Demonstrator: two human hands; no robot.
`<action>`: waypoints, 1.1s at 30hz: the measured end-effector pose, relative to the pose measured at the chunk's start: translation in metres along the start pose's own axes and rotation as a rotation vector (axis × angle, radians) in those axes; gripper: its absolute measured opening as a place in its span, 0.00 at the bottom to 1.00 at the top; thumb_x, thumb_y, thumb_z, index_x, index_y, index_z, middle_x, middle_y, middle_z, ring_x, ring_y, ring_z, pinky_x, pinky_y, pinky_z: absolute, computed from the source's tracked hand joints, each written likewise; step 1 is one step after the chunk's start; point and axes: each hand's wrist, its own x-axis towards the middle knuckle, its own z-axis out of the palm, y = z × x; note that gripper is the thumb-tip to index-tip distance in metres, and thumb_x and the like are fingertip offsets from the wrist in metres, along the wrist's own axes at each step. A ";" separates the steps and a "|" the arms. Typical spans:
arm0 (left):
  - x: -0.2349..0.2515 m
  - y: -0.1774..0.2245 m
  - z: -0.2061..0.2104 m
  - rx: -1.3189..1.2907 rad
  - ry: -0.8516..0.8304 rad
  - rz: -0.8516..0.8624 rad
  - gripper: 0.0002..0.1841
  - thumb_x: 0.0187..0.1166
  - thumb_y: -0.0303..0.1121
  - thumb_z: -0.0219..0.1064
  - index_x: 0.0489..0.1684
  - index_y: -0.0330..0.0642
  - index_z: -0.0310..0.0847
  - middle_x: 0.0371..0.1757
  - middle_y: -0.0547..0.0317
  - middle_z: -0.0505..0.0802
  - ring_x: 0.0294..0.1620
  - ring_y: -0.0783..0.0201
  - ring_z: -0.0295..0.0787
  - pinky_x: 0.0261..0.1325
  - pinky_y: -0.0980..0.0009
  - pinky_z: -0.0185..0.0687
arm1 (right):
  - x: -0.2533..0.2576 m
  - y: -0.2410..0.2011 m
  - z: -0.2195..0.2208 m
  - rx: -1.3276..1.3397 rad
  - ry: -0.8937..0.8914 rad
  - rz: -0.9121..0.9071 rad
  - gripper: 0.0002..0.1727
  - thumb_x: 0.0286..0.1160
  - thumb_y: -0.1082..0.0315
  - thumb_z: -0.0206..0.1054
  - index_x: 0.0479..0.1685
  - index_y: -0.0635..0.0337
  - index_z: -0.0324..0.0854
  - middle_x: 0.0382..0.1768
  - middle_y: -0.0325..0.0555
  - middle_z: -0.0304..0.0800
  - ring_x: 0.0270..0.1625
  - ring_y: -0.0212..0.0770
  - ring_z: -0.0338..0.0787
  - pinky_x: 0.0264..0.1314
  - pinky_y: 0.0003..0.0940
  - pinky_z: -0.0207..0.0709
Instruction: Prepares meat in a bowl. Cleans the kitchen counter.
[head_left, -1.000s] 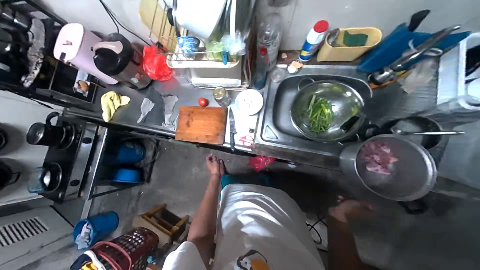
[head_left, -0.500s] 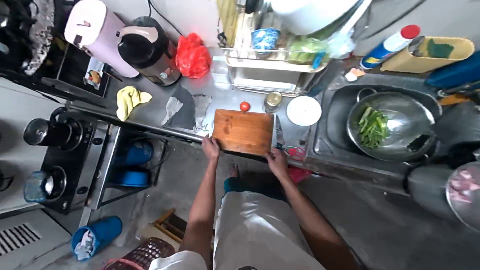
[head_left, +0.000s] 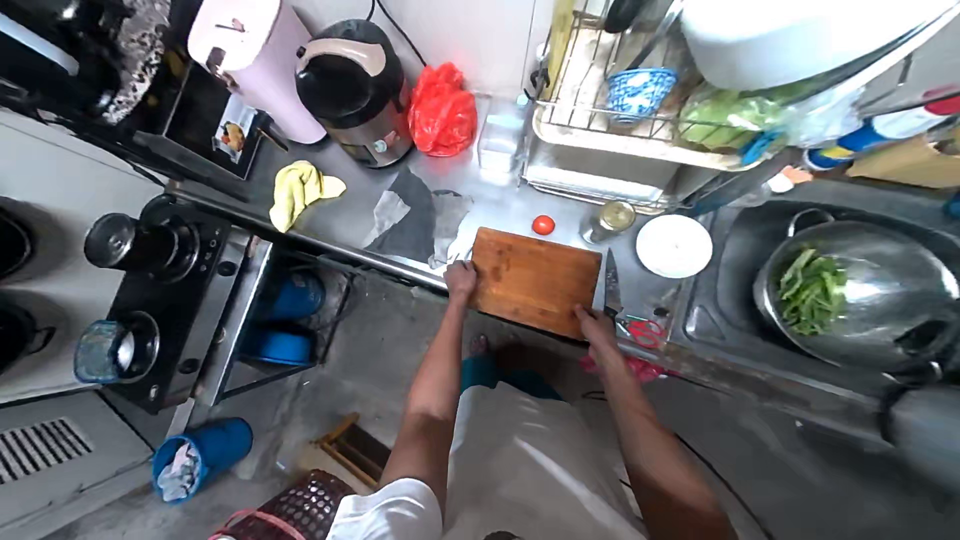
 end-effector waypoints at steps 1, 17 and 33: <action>0.004 0.001 -0.006 0.025 -0.014 0.010 0.27 0.93 0.47 0.47 0.67 0.34 0.84 0.69 0.30 0.86 0.76 0.33 0.77 0.77 0.35 0.70 | -0.006 0.000 0.000 0.028 -0.007 -0.001 0.31 0.88 0.45 0.60 0.68 0.66 0.83 0.66 0.64 0.86 0.71 0.57 0.83 0.75 0.59 0.72; 0.190 -0.093 -0.167 0.677 0.178 0.733 0.31 0.93 0.56 0.40 0.95 0.63 0.55 0.98 0.49 0.48 0.98 0.46 0.36 0.95 0.38 0.35 | -0.049 0.014 0.014 0.474 0.158 -0.123 0.26 0.92 0.48 0.54 0.67 0.63 0.78 0.52 0.48 0.90 0.51 0.38 0.92 0.55 0.41 0.89; 0.128 -0.124 -0.074 0.658 0.115 0.621 0.37 0.93 0.55 0.35 0.99 0.49 0.34 0.97 0.45 0.29 0.97 0.44 0.15 0.92 0.30 0.20 | -0.147 0.017 -0.019 0.845 0.354 -0.167 0.21 0.97 0.54 0.46 0.67 0.56 0.78 0.53 0.39 0.94 0.55 0.35 0.94 0.60 0.39 0.90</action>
